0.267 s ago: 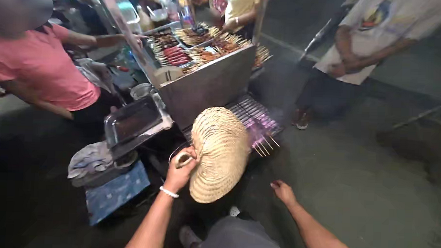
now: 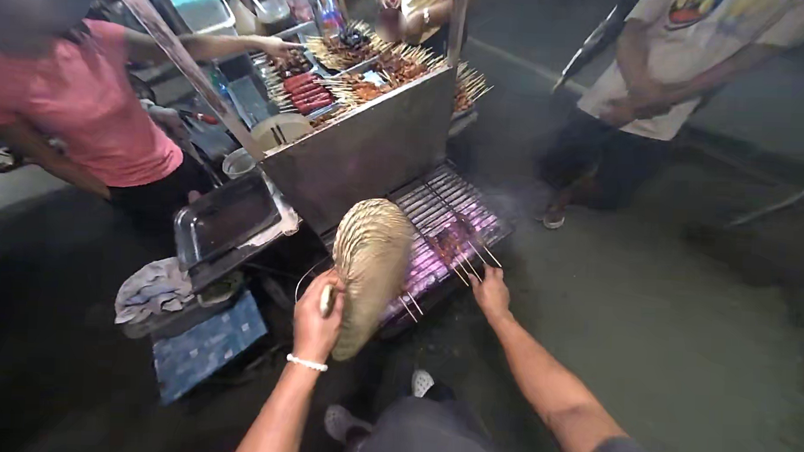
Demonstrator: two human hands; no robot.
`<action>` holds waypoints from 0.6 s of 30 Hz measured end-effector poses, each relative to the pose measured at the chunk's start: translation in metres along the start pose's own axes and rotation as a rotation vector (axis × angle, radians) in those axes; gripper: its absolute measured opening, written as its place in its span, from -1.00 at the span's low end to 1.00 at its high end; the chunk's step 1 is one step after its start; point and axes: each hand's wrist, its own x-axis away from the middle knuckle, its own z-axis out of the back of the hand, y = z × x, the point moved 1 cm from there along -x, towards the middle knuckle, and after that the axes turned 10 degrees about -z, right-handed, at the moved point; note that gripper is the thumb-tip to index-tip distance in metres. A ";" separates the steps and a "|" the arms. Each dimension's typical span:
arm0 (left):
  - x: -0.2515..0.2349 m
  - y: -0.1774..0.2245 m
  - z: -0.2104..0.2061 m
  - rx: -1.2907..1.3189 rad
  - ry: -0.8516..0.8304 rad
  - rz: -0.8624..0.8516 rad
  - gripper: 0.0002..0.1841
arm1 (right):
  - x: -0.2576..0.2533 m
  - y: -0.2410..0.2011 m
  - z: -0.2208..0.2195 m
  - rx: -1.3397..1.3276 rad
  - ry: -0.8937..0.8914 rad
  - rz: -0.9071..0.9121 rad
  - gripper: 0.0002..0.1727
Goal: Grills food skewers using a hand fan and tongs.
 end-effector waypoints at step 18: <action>0.022 -0.007 0.025 -0.039 0.122 0.058 -0.84 | 0.016 -0.015 -0.027 -0.091 -0.167 0.140 -0.74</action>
